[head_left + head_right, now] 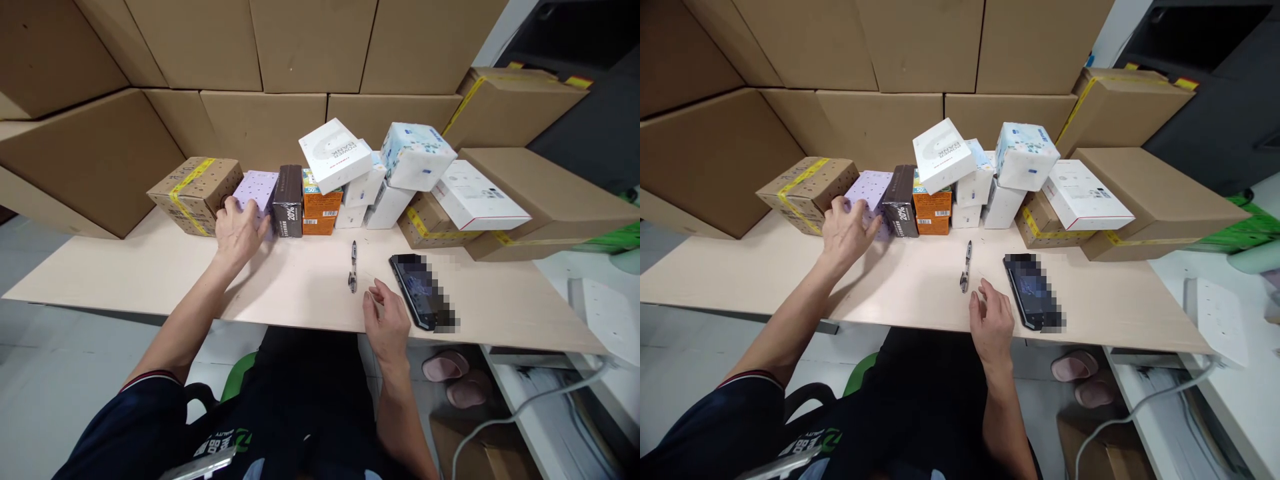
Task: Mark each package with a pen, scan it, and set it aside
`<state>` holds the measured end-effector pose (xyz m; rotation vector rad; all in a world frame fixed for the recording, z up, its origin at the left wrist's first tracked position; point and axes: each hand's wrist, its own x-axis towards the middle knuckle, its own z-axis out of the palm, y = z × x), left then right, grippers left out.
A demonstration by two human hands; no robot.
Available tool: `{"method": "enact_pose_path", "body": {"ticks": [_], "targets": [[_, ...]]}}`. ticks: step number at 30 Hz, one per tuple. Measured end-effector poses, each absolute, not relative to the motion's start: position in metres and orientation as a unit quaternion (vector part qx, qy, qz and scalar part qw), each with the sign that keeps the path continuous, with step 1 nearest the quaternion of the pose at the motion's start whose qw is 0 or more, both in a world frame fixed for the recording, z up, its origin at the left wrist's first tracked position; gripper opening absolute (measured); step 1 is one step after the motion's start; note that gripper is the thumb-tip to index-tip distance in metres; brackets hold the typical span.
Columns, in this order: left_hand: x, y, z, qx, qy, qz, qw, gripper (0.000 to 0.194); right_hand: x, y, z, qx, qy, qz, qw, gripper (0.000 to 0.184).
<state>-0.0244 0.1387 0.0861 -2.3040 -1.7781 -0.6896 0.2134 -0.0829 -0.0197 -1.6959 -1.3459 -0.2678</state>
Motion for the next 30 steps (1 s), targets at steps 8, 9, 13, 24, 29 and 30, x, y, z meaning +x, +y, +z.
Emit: {"method": "enact_pose_path", "body": {"ticks": [8, 9, 13, 24, 29, 30], "targets": [[-0.081, 0.065, 0.081, -0.737, -0.578, -0.352, 0.008, 0.078, 0.214, -0.084, -0.018, -0.692, -0.542, -0.101, 0.465, 0.031], [-0.094, 0.051, 0.081, -0.733, -0.580, -0.355, -0.007, 0.086, 0.214, -0.084, -0.017, -0.693, -0.541, -0.096, 0.467, 0.031], [-0.135, 0.011, 0.082, -0.696, -0.619, -0.350, -0.106, 0.091, 0.210, -0.081, -0.014, -0.682, -0.533, -0.064, 0.496, 0.032], [-0.099, 0.025, 0.059, -0.755, -0.355, -0.389, -0.390, 0.093, 0.173, -0.059, -0.001, -0.615, -0.569, 0.078, 0.541, 0.046], [-0.072, 0.026, 0.050, -0.710, -0.371, -0.393, -0.452, 0.096, 0.176, -0.063, 0.000, -0.607, -0.579, 0.089, 0.537, 0.052], [-0.069, 0.024, 0.051, -0.710, -0.375, -0.384, -0.456, 0.092, 0.176, -0.063, 0.000, -0.606, -0.581, 0.094, 0.536, 0.054]]}}
